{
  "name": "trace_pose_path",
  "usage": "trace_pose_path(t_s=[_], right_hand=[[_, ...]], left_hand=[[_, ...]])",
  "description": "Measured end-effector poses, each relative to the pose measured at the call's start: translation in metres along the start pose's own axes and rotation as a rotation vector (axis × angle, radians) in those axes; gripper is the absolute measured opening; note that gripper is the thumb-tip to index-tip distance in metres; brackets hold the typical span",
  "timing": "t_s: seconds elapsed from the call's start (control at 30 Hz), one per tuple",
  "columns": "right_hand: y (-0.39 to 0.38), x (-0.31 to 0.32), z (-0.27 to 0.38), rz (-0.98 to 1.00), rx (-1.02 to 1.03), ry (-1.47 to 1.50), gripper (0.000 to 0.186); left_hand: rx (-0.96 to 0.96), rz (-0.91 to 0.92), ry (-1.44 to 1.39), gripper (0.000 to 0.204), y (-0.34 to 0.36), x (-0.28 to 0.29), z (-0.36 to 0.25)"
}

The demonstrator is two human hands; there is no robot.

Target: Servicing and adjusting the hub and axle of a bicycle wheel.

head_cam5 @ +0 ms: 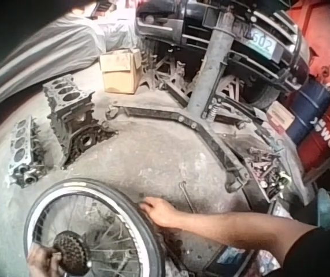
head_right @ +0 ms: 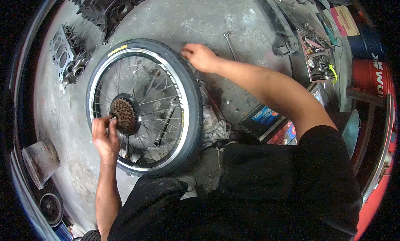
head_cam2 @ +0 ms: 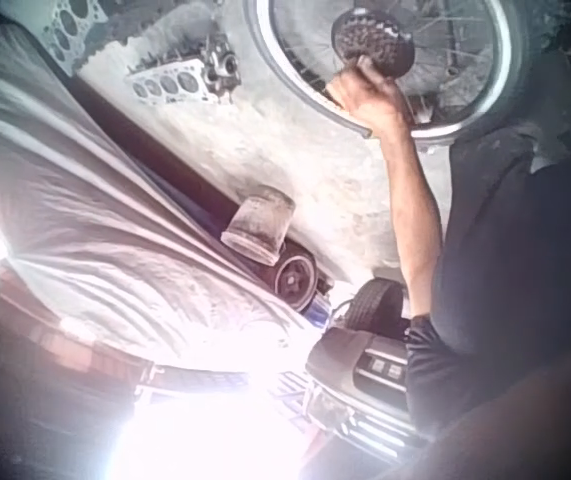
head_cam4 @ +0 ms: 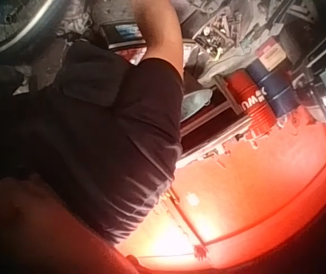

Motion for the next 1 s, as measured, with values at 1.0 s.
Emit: trace_pose_path(t_s=[1.0], right_hand=[[-0.084,-0.075,0.200,0.375,0.536,0.088,0.018]], left_hand=[[-0.200,0.047,-0.280,0.056,-0.007,0.051,-0.107]])
Point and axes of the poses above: each hand's wrist, its own y-axis towards the middle knuckle, its own x-axis out of the back of the hand, z = x × y, the point moved 6 cm from there along y, towards the middle knuckle, and after that the axes turned 12 degrees about x, right-handed, at the moved point
